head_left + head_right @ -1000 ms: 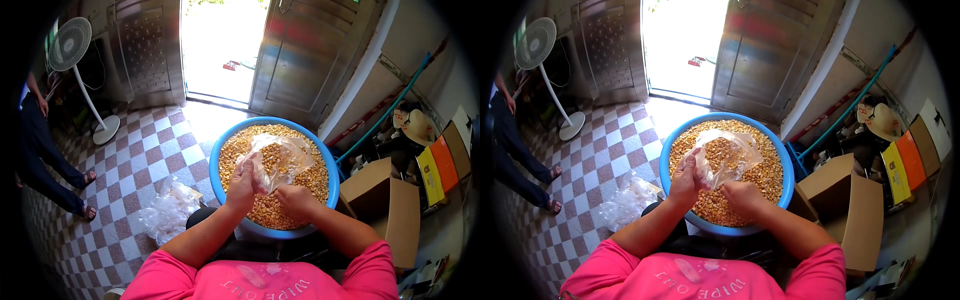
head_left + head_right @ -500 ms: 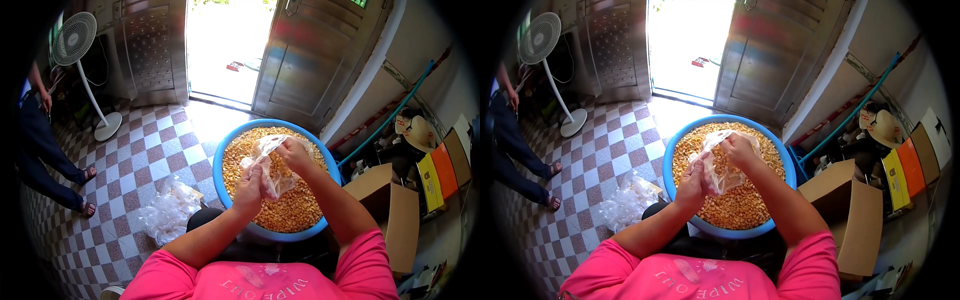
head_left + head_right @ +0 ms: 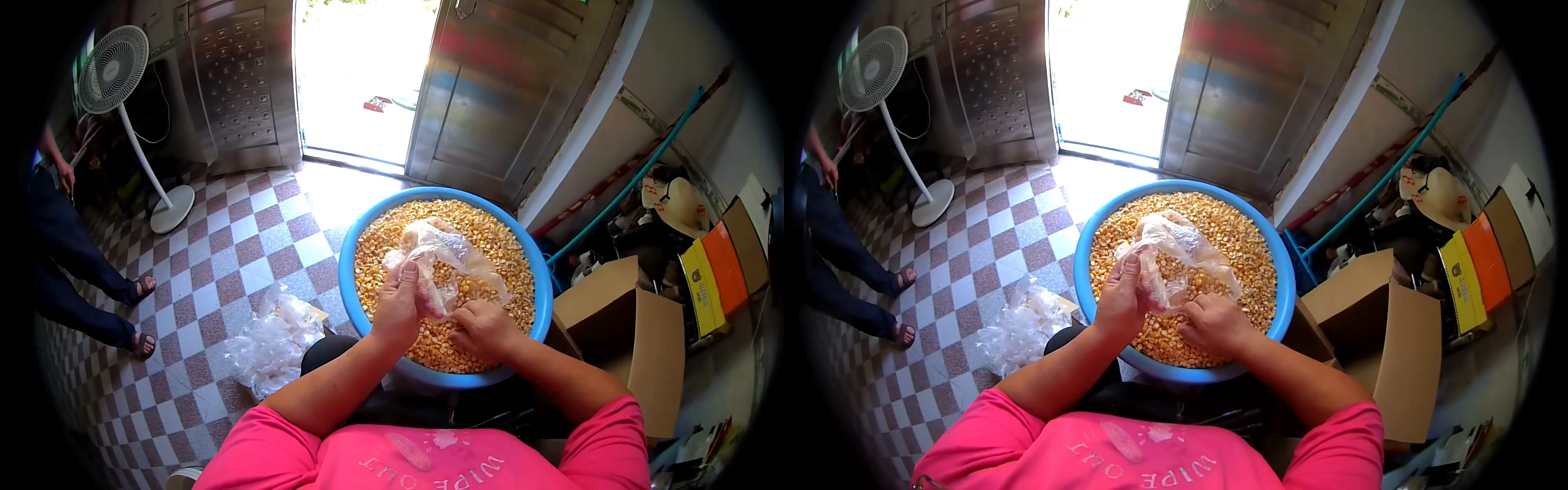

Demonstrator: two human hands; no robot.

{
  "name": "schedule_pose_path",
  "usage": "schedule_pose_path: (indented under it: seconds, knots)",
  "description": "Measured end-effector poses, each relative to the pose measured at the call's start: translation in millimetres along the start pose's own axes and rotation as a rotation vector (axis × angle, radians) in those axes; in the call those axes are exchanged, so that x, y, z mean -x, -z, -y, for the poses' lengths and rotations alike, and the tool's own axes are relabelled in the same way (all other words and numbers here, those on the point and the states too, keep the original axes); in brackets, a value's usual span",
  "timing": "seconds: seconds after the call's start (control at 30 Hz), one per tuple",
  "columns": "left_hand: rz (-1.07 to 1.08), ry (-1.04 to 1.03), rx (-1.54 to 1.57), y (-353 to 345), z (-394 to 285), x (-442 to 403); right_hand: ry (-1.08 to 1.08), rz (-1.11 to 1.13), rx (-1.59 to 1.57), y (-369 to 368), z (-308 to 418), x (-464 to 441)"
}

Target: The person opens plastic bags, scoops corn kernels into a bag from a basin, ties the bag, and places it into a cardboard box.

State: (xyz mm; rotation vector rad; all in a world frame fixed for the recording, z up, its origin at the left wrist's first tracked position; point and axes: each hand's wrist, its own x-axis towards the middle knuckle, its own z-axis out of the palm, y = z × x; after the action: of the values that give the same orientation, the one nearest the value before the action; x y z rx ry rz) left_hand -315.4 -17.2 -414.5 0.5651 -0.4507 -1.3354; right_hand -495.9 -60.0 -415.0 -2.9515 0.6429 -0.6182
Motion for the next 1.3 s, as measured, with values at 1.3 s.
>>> schedule_pose_path:
  seconds: [1.3]
  knots:
    - [-0.001,0.078,0.036,-18,-9,-3,0.000,0.132,0.140,12,6,14]
